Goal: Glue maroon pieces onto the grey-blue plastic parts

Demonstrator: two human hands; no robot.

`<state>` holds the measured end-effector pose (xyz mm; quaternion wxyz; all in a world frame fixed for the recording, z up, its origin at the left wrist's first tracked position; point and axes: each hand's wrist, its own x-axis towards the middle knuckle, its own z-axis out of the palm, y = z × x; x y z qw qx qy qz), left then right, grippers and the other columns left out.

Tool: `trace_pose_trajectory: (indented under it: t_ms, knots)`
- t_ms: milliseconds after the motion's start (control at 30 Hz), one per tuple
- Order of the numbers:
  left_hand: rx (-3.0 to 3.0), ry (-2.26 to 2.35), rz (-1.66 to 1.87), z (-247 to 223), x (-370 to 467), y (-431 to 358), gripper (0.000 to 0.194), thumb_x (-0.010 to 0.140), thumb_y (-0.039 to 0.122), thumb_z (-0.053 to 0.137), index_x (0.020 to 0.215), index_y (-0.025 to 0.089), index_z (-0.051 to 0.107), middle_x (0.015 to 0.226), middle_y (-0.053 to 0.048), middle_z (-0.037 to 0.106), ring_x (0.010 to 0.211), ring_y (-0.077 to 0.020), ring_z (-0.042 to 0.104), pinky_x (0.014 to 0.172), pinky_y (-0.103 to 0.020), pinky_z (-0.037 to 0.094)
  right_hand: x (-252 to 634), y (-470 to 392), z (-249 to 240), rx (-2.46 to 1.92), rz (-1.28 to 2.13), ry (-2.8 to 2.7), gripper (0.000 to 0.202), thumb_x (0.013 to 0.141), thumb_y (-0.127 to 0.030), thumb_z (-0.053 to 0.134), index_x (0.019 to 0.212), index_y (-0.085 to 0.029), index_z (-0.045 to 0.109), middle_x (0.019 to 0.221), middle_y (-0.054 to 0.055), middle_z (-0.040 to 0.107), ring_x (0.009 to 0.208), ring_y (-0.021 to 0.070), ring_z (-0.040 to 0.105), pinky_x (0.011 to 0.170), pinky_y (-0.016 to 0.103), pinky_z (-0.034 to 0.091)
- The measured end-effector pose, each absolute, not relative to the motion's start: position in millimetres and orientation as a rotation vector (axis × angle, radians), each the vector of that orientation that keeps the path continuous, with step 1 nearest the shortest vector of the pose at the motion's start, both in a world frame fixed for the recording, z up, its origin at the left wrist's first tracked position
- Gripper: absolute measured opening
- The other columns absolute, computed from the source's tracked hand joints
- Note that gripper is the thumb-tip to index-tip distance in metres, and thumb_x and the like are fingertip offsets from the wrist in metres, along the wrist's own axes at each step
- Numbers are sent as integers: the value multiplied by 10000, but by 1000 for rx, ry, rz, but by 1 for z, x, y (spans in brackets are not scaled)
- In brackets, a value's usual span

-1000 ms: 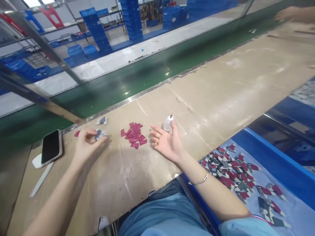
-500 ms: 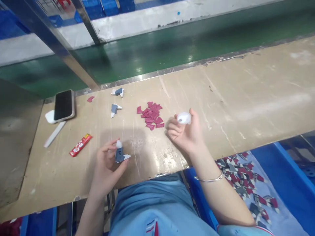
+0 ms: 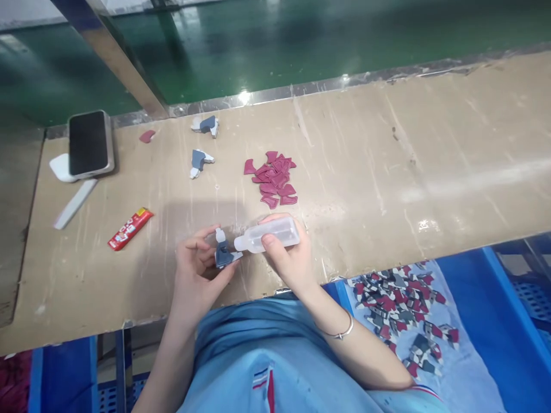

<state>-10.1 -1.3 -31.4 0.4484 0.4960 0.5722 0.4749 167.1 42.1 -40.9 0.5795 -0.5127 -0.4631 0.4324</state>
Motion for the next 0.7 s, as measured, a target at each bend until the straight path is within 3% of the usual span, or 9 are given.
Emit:
trace_pose_trajectory:
  t_ms: [700]
  knots:
    - [1287,1411,1163,-23,-10,0,457,855,167,863,1075,267,476,1515,-91,675,807,-90,789,708,-215,652,170,34,-33,-1194,1000,-1106,483,869,-761,803,984,-293,790,947,34,790,804,230,739,719,382,577]
